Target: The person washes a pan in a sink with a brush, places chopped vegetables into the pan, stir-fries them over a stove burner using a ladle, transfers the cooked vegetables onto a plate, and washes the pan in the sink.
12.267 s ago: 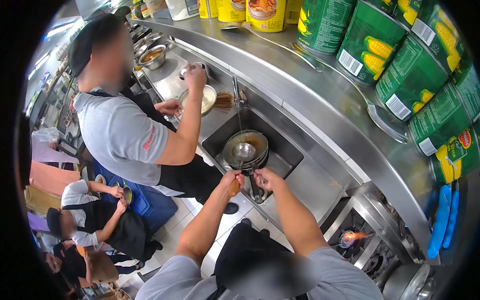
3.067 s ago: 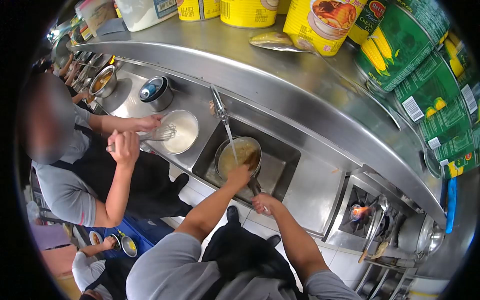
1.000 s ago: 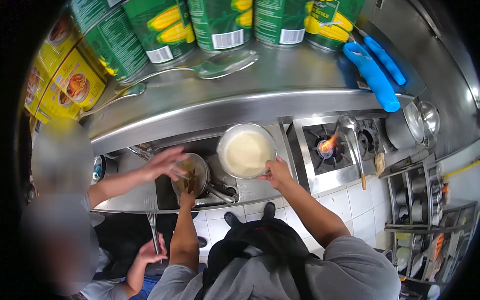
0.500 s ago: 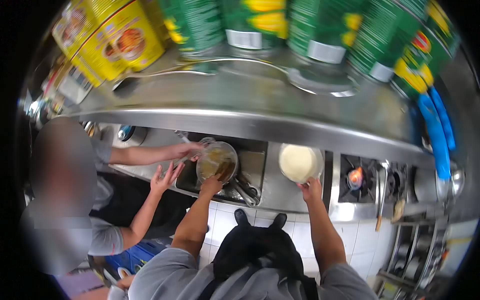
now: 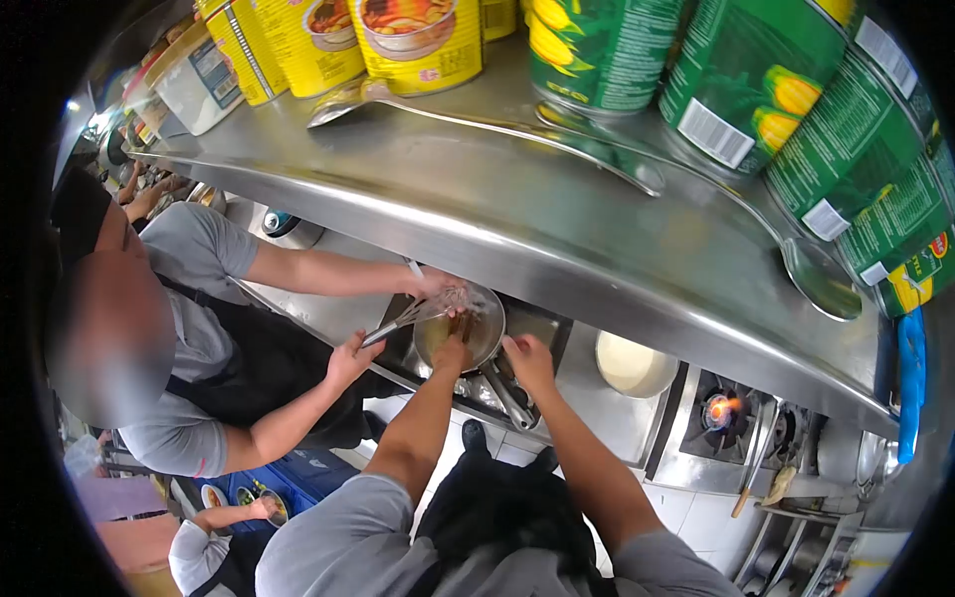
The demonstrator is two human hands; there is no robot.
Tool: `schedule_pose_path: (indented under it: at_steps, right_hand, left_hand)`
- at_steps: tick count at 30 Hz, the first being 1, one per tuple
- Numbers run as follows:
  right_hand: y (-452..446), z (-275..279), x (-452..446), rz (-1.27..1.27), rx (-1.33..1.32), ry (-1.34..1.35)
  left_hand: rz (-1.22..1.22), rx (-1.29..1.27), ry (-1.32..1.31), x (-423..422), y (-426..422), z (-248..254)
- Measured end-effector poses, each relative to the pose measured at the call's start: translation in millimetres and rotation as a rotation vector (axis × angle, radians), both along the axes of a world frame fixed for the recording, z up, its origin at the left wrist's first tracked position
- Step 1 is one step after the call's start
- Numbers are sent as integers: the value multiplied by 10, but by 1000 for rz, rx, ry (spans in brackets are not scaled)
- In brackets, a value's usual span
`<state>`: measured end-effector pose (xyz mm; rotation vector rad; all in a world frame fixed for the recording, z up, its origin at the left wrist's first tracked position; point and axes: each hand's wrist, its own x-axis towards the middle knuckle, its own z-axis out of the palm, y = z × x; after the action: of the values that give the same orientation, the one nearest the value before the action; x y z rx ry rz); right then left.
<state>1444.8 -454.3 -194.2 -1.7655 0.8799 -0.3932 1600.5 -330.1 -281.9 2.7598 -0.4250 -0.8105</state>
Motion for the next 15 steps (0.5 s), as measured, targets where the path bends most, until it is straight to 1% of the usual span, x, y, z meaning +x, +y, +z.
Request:
schedule_pose_path:
  at_steps: [1,3,4,5,6,7,8,9,10,12,13,14,15]
  right_hand:
    - [-43,-77,311,18,-239,-50]
    - [-129,-412,856,148,-164,22]
    - [-133,-705,1110,224,-94,85]
    - [-101,-1002,1320,300,-21,150]
    - [-29,-1227,1496,300,-18,146]
    - [54,-1401,1676,225,346,162]
    - [162,-1266,1799,148,709,174]
    - [257,-1138,1856,52,924,59]
    - [282,-1187,1971,62,926,52]
    - [365,-1288,2161,19,910,85]
    - [401,-1276,2143,29,913,89]
    - [403,-1269,1990,148,362,160]
    - [344,-1434,1805,290,15,233]
  left_hand:
    - [5,-8,-5,-2,29,21]
    - [-26,-54,28,-128,194,140]
    - [-27,-52,27,-174,238,300]
    - [-41,9,83,-241,288,483]
    - [-54,71,136,-258,320,569]
    - [-52,74,130,-244,359,536]
    - [-91,42,129,-240,419,478]
    - [-129,11,126,-222,471,428]
    - [-123,14,117,-207,486,388]
    - [-80,73,115,-220,510,308]
    - [-92,67,96,-189,539,181]
    - [-84,69,104,-184,573,233]
    - [-124,5,120,-185,584,385]
